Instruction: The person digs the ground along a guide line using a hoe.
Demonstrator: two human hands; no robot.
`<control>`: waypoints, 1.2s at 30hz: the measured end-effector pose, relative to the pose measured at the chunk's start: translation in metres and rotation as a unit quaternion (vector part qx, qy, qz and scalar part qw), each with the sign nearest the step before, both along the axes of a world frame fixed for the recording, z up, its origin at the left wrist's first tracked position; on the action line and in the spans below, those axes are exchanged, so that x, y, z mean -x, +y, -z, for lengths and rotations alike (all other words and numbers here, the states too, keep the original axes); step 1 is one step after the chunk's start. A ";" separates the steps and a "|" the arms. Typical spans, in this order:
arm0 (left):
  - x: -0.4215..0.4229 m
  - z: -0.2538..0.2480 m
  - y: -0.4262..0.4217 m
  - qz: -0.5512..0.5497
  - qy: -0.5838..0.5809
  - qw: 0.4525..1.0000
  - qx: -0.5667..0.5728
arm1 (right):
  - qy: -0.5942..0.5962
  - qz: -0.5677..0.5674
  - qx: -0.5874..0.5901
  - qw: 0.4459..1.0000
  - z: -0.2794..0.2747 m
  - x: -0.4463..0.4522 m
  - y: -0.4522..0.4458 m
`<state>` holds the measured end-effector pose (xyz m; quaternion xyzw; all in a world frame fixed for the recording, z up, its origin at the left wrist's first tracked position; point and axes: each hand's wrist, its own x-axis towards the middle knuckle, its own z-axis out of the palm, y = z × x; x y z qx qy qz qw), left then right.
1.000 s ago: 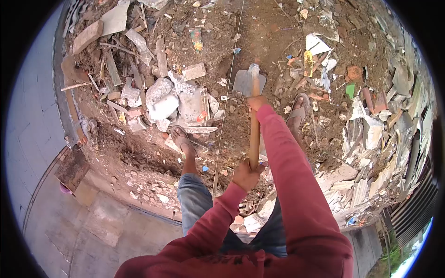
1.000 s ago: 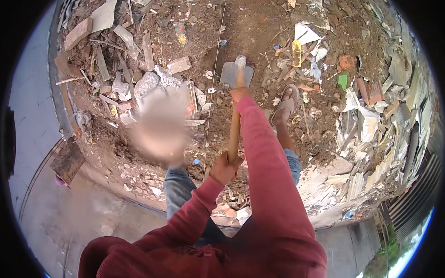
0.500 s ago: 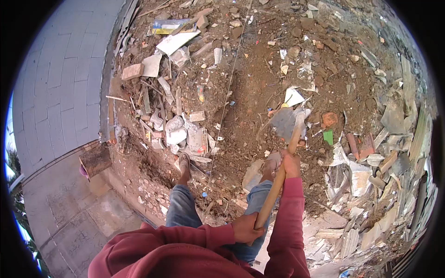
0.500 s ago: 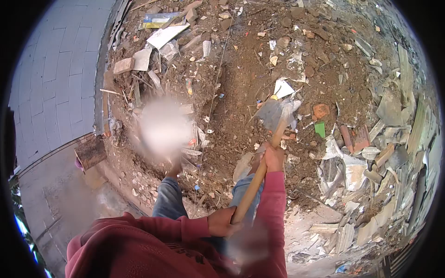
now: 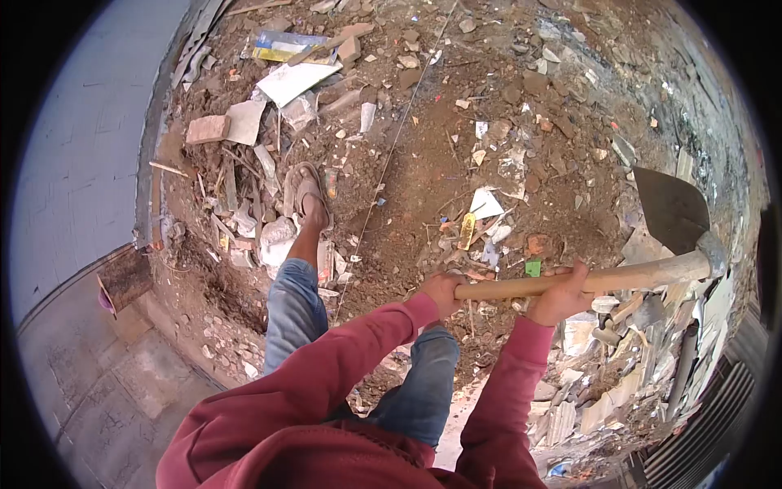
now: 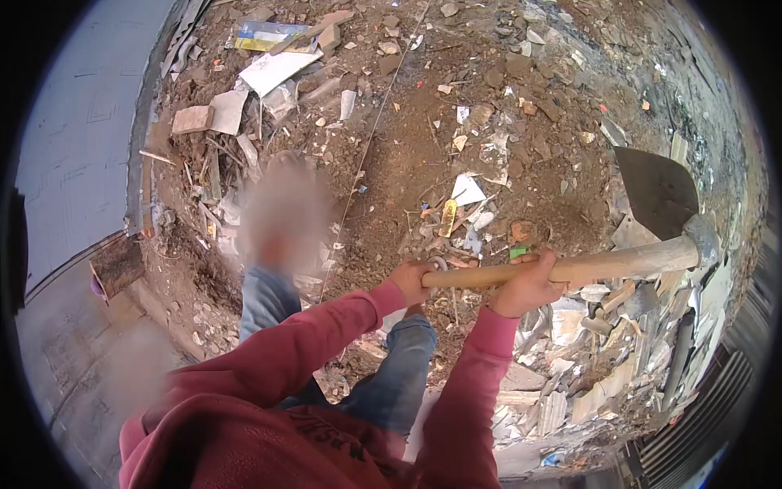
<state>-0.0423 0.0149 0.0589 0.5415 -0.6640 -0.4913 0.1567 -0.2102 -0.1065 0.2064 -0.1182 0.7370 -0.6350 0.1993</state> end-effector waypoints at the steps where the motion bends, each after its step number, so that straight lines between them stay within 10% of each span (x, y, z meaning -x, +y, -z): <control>1: -0.004 -0.008 -0.033 -0.009 0.027 1.000 -0.012 | 0.007 -0.019 0.031 0.999 -0.010 -0.005 -0.026; 8: -0.062 -0.024 -0.221 -0.066 -0.043 0.996 -0.038 | -0.057 -0.173 0.079 0.980 -0.008 -0.079 -0.228; 14: -0.080 0.160 -0.316 -0.126 -0.093 0.975 -0.158 | 0.031 -0.263 -0.023 0.964 0.248 -0.119 -0.369; 19: -0.095 0.256 -0.183 -0.222 -0.199 0.884 -0.360 | 0.013 -0.328 -0.267 0.906 0.491 -0.169 -0.265; 27: -0.097 0.166 -0.180 -0.183 -0.194 0.888 -0.375 | -0.137 -0.306 -0.287 0.898 0.370 -0.168 -0.249; 33: -0.098 0.297 -0.342 -0.223 -0.057 0.925 -0.303 | 0.078 -0.313 -0.061 0.945 0.389 -0.163 -0.411; 36: -0.103 0.304 -0.316 -0.247 -0.102 0.887 -0.375 | 0.033 -0.298 -0.248 0.921 0.454 -0.172 -0.397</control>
